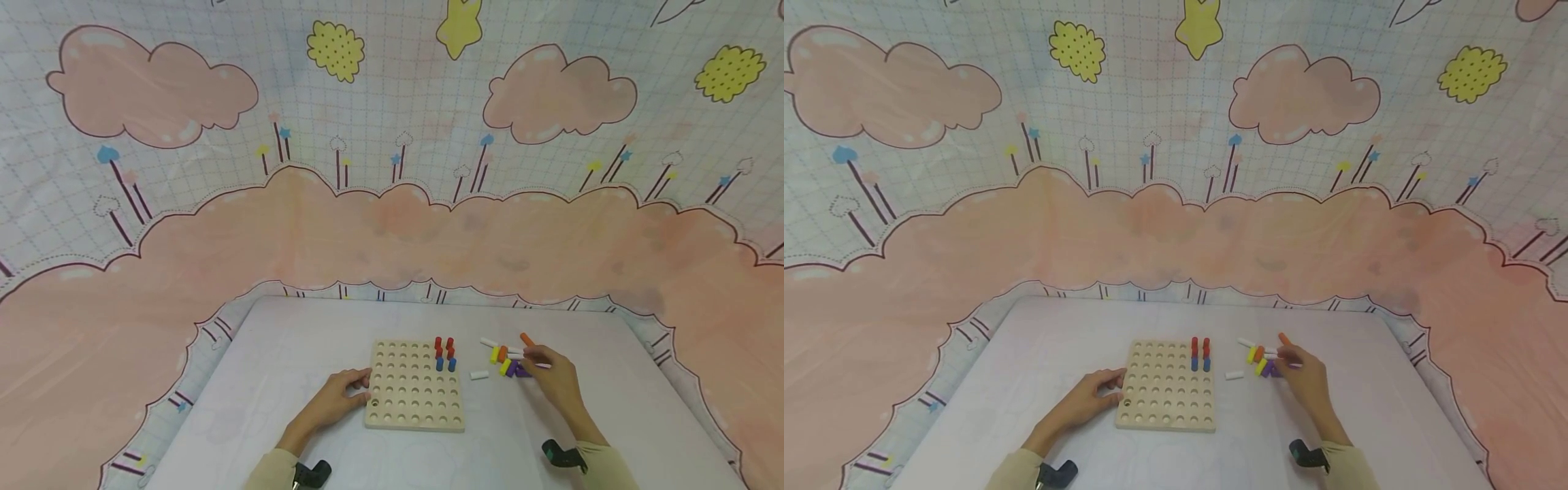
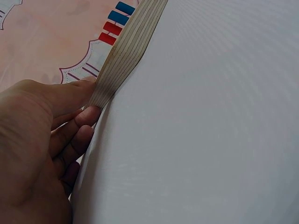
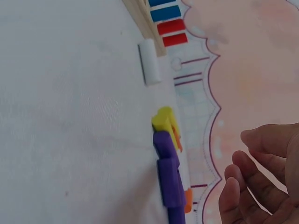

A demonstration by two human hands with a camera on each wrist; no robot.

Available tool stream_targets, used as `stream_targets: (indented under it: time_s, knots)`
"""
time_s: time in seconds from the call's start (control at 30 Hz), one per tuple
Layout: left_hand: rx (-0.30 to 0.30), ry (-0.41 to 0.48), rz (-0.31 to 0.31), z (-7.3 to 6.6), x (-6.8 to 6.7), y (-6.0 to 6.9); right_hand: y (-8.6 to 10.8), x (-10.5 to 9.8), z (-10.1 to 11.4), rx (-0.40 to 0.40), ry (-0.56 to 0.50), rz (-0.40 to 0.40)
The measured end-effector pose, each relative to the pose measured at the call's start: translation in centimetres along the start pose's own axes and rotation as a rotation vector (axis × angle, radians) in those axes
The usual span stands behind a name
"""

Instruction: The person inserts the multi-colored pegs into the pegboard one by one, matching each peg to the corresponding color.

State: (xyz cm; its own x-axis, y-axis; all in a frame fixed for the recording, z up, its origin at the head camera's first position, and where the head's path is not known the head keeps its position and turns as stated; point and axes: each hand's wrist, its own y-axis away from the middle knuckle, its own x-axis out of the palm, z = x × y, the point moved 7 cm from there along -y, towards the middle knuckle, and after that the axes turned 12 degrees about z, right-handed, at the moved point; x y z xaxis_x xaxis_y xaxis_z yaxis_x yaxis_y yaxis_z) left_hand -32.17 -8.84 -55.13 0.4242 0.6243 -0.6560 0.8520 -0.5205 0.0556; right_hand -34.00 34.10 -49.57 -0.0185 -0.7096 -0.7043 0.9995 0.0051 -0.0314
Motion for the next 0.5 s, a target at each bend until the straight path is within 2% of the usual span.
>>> stream_targets:
  time_s: [0.5]
  knots:
    - [-0.016, -0.018, -0.019, 0.0, 0.0, 0.1, 0.4, -1.6, -2.8, 0.029, 0.052, -0.029]
